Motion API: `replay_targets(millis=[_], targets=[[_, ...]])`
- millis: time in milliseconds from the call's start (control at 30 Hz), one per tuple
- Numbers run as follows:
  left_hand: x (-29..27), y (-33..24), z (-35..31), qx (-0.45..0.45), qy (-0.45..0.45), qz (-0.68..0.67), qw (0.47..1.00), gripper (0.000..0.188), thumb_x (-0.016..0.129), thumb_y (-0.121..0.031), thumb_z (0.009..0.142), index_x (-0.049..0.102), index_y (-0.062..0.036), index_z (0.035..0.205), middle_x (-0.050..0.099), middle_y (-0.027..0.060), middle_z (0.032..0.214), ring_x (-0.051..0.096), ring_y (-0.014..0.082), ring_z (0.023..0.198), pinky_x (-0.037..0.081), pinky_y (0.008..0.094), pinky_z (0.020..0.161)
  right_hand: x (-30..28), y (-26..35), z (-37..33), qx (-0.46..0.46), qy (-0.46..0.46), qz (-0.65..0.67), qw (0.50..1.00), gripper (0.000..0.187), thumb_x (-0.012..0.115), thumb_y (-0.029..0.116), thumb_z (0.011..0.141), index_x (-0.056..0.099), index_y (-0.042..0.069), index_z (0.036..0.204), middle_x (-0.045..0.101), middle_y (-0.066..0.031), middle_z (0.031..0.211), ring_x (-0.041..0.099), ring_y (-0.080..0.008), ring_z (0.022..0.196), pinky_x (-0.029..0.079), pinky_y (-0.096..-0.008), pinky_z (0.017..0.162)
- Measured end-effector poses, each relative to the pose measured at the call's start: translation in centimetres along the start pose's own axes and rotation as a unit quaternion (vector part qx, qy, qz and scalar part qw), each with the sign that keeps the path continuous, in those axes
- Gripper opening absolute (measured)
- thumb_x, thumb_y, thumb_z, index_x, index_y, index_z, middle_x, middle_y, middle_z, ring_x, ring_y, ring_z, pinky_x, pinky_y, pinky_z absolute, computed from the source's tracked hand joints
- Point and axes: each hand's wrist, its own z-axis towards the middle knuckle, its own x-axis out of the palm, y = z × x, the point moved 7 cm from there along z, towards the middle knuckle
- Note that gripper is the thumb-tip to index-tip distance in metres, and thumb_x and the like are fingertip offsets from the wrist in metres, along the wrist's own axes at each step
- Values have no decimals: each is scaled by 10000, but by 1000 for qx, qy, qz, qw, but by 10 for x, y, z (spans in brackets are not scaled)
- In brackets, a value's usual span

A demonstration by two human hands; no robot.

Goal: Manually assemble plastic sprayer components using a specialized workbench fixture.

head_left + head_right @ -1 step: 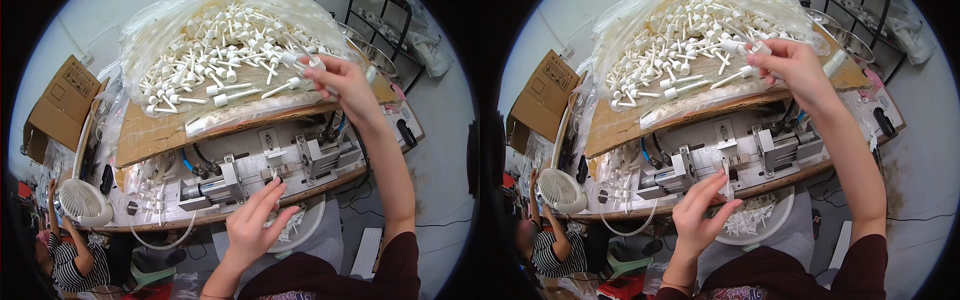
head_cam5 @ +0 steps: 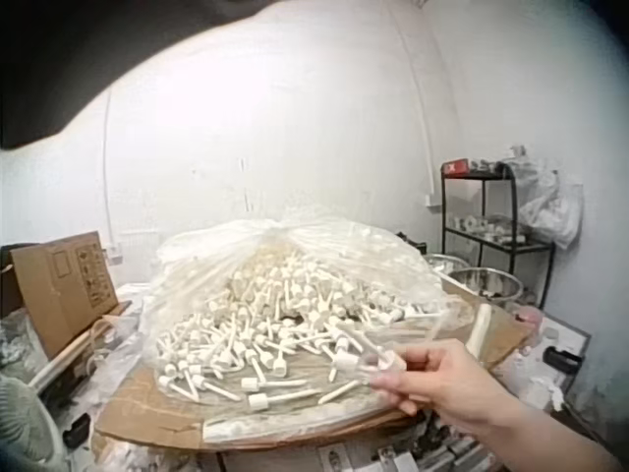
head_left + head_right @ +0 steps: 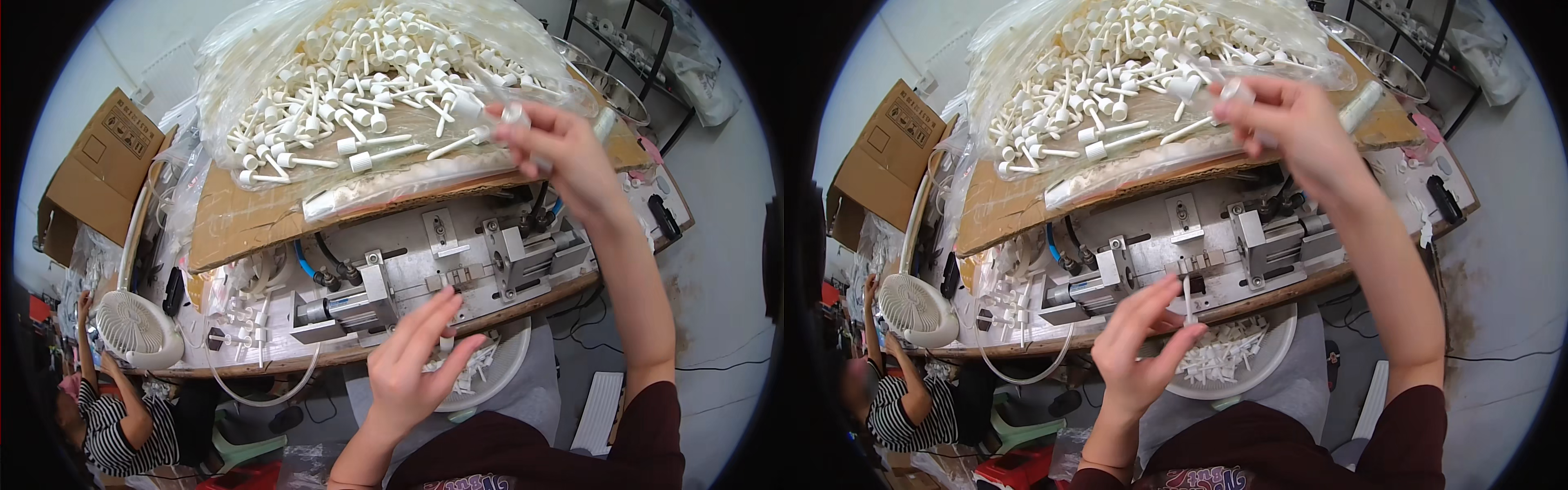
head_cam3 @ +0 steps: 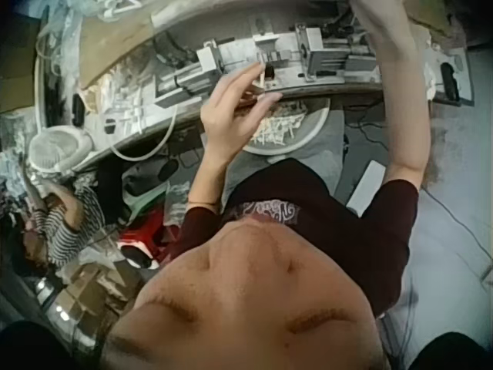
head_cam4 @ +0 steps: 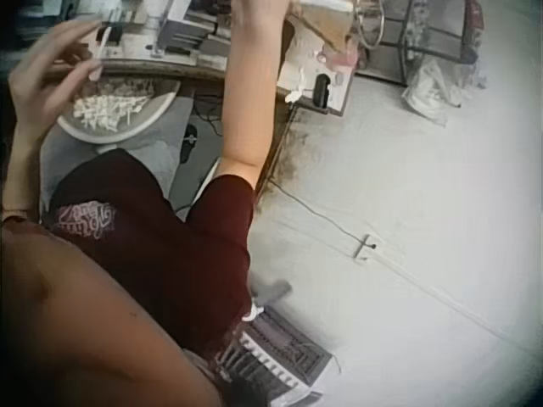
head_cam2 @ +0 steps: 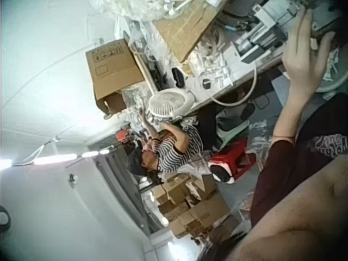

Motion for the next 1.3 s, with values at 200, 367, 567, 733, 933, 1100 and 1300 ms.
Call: replay_targets(millis=[200,367,567,733,933,1100,1300], targets=[[-4,29,-9,-263,-2,-409,874,439,682,102,851,581,93,1277,654,159,1086,676,167,911,584,264,764,68,-11,-95,78,234,12,969,326,777,94,834,725,24,1148,736,-81,1032,665,-125,938,514,-293,860],[-11,31,-20,-235,43,-380,894,391,658,123,853,615,96,1241,663,179,1087,682,176,920,574,253,762,57,-37,-117,122,247,36,961,334,793,101,812,736,35,1135,740,-73,996,661,-112,928,508,-271,836],[-1,20,-14,-217,151,-419,869,327,743,115,779,710,66,1100,668,171,1071,696,183,868,593,261,734,56,-42,-130,133,265,54,953,363,810,88,787,744,47,1142,726,-46,945,641,-94,878,488,-251,792],[-3,3,-16,-194,198,-384,881,398,807,111,703,724,51,1088,661,157,1044,704,173,856,610,257,713,50,-46,-132,136,248,85,955,369,808,82,791,738,36,1151,726,-53,957,644,-105,888,493,-266,804],[-17,0,-16,-138,92,-175,971,390,829,78,661,742,37,1039,646,155,1044,689,179,814,614,287,674,21,-70,-133,177,-5,128,976,388,701,77,906,626,-37,1270,614,14,799,433,17,570,270,-161,455],[9,9,-18,23,61,145,987,343,786,25,744,716,24,1079,683,143,1160,703,193,792,560,281,675,38,-73,-149,164,-57,236,956,412,603,114,982,543,-45,1357,639,-7,799,426,2,546,302,-161,471],[30,11,-11,66,104,282,952,307,784,-73,763,730,-34,1063,719,69,1147,676,164,692,479,275,562,48,-65,-159,181,6,168,969,293,563,193,1013,652,-22,1191,563,33,654,434,0,543,298,-164,500]])
